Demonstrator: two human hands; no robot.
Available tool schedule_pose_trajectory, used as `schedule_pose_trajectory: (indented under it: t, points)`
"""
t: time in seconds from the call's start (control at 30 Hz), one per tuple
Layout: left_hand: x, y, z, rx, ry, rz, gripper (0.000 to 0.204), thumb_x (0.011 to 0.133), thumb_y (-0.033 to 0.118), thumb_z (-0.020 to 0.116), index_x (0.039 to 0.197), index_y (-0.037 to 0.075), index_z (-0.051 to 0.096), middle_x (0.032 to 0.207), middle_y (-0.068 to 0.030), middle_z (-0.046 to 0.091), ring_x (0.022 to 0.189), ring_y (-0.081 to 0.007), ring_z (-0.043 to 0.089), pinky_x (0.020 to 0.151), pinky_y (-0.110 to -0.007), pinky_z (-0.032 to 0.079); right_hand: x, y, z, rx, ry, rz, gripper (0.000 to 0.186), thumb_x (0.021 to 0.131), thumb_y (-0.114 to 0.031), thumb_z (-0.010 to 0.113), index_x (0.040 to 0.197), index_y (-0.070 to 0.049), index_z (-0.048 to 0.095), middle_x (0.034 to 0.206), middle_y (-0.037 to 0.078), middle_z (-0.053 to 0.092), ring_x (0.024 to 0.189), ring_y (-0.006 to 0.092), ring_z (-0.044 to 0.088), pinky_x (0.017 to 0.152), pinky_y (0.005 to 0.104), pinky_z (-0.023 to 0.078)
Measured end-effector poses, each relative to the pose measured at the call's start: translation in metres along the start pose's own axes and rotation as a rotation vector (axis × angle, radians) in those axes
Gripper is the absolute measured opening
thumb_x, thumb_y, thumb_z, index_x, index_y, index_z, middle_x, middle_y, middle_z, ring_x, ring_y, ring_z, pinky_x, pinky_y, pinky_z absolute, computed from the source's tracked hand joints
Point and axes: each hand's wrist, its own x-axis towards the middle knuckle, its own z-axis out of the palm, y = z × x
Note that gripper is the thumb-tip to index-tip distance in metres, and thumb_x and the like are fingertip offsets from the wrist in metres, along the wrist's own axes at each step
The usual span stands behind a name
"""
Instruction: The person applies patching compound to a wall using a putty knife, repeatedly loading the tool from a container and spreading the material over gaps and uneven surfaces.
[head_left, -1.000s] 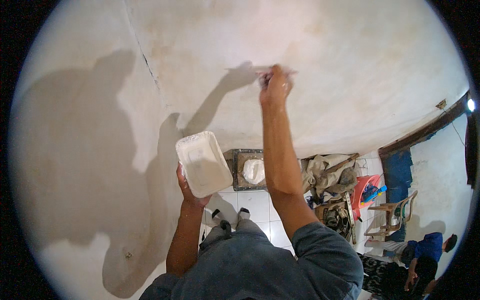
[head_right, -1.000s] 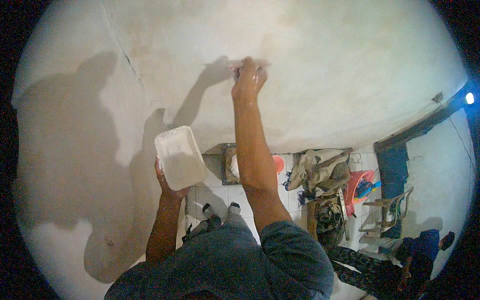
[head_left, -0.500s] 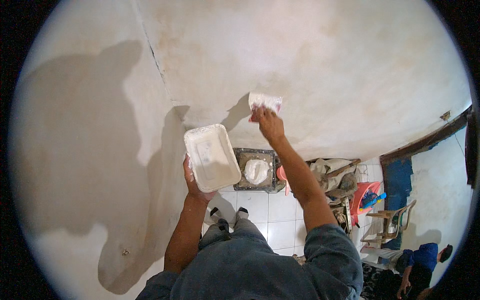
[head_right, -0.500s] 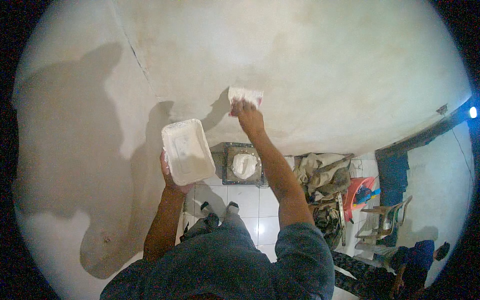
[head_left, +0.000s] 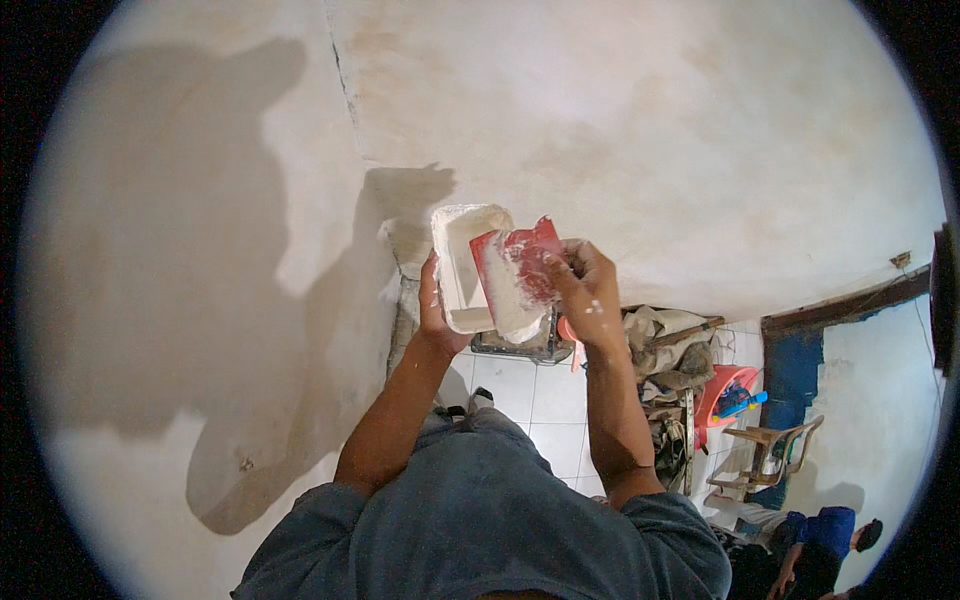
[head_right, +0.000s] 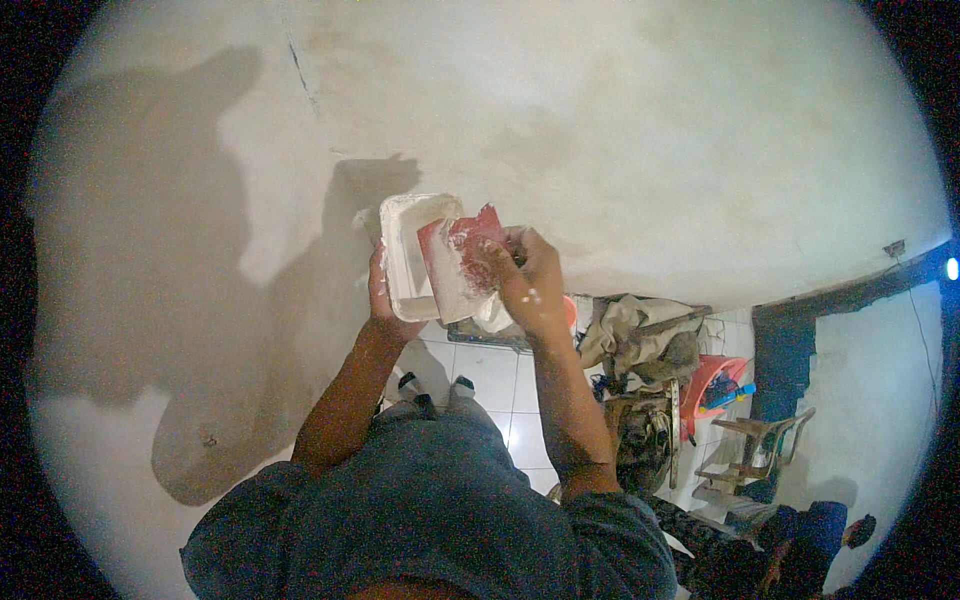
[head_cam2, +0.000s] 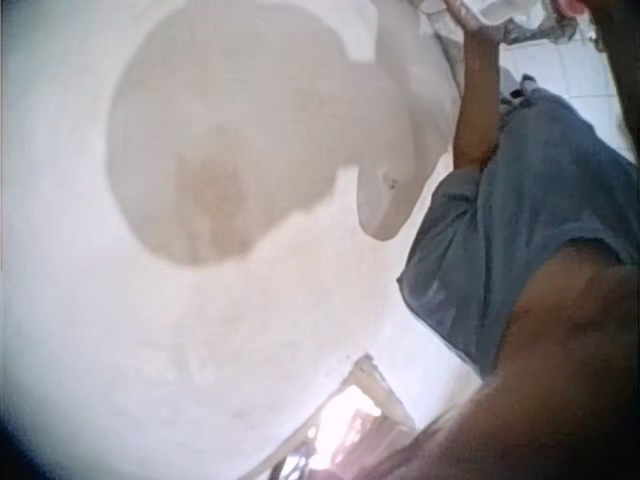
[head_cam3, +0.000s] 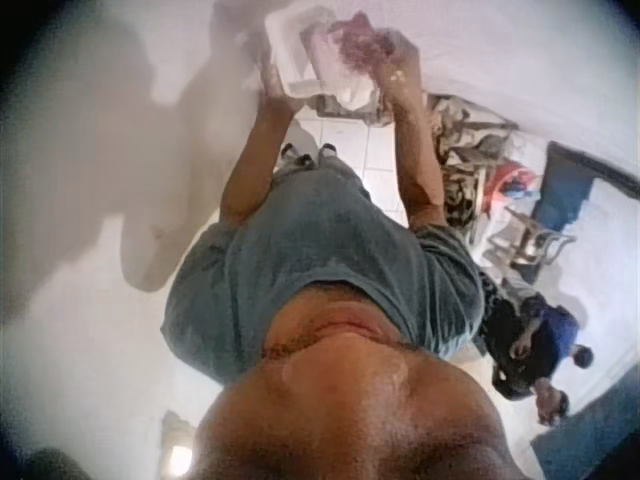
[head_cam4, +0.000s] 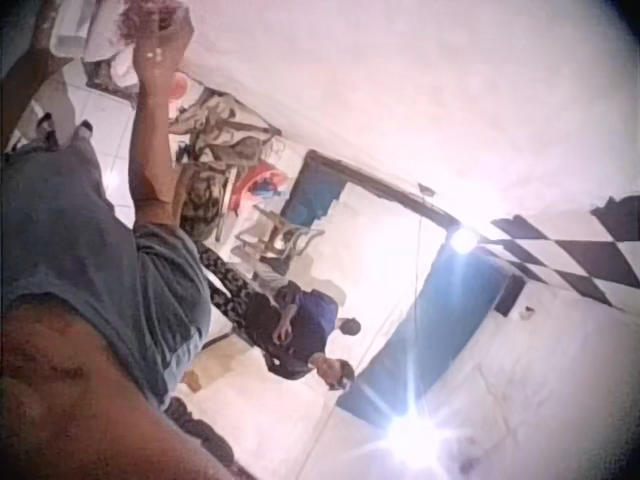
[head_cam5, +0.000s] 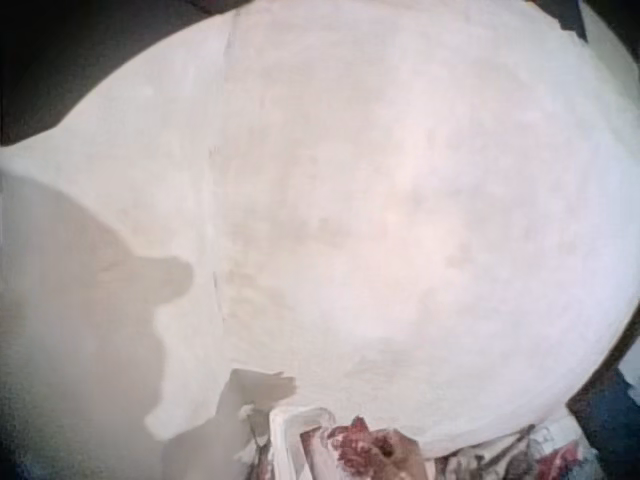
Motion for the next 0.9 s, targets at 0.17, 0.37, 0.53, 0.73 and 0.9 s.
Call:
schedule_pose_trajectory:
  t: [0.17,0.37,0.53,0.73,0.9]
  points:
    - [0.005,-0.001,-0.014,0.006,0.046,-0.02,0.06,0.091,0.052,0.044,0.136,0.011,0.045,0.129,-0.0079,0.054,0.118,-0.0254,0.052,0.103,-0.042,0.04,-0.003,0.003,0.012,-0.311,0.21,-0.097,0.022,0.087,-0.014,0.061,0.094,0.007,0.061,0.08,0.016,0.067,0.072,0.0182,0.063,0.067,0.031,0.05]
    - [0.001,-0.005,0.006,0.044,0.015,-0.024,0.059,0.093,0.052,0.04,0.136,0.012,0.045,0.132,-0.0078,0.053,0.121,-0.0265,0.05,0.105,-0.044,0.038,0.005,0.013,0.016,-0.381,0.257,-0.057,0.023,0.085,-0.014,0.061,0.091,0.007,0.06,0.079,0.017,0.067,0.07,0.0209,0.064,0.066,0.0328,0.05]
    - [0.009,-0.009,0.007,-0.007,-0.05,-0.054,0.06,0.093,0.053,0.041,0.137,0.012,0.044,0.133,-0.0079,0.052,0.122,-0.0268,0.049,0.105,-0.044,0.037,0.006,0.022,0.014,-0.344,0.208,-0.119,0.022,0.085,-0.013,0.061,0.092,0.008,0.059,0.078,0.017,0.066,0.068,0.0211,0.064,0.064,0.0328,0.05]
    - [0.013,-0.015,0.003,-0.022,-0.013,-0.068,0.063,0.09,0.057,0.044,0.136,0.014,0.046,0.13,-0.0082,0.054,0.119,-0.028,0.051,0.103,-0.046,0.039,0.013,0.012,0.004,-0.398,0.284,-0.093,0.022,0.085,-0.014,0.063,0.089,0.007,0.059,0.077,0.016,0.066,0.068,0.0198,0.064,0.062,0.032,0.05]
    - [0.02,-0.022,0.009,-0.001,-0.05,-0.106,0.064,0.089,0.058,0.044,0.136,0.014,0.045,0.13,-0.0086,0.054,0.119,-0.0275,0.052,0.103,-0.046,0.039,0.014,0.018,0.004,-0.36,0.185,-0.084,0.024,0.083,-0.016,0.064,0.088,0.007,0.06,0.075,0.017,0.066,0.067,0.0208,0.064,0.063,0.0327,0.05]
